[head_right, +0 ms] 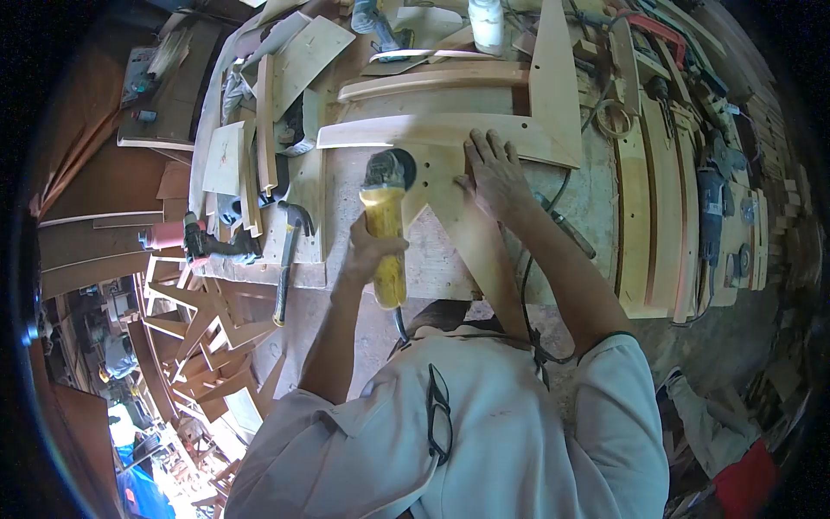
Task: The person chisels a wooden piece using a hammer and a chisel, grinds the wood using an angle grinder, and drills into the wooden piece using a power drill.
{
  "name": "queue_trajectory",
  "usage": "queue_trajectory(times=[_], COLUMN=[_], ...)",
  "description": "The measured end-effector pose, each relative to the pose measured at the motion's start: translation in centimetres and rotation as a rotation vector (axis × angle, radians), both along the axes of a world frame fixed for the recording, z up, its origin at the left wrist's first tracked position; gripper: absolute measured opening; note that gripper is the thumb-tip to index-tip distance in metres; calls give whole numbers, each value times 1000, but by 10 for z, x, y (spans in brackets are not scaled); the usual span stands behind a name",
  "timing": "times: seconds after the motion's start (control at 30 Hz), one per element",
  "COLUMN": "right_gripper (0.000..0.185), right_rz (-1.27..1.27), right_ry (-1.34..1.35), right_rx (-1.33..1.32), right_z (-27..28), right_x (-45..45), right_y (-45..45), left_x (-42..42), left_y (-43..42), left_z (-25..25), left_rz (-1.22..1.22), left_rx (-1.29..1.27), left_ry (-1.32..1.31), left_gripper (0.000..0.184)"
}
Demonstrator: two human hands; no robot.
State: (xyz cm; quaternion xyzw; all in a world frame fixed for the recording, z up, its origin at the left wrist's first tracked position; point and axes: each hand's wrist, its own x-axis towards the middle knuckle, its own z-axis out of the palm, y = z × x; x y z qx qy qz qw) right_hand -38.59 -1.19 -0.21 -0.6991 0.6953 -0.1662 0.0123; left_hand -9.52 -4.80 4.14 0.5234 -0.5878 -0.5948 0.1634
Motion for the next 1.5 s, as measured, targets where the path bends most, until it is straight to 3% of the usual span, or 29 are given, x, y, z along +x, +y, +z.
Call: queue_trajectory(times=[0.23, 0.53, 0.77, 1.5], right_gripper=[56, 40, 39, 36], right_rz=[-15, -280, -418, -518], right_ry=[-130, -341, -361, -470], right_rx=[-7, -64, -78, -77], right_z=[8, 3, -1, -9], right_x=[-8, -32, -42, -42], right_y=[30, 119, 151, 178], left_x=[-39, -78, -93, -91], left_y=[-20, -9, -6, -12], left_z=[-1, 19, 33, 8], left_rz=[-33, -150, -188, -101], left_rx=[18, -6, -22, -40], left_ry=[67, 20, -44, 10], left_gripper=[67, 71, 67, 58])
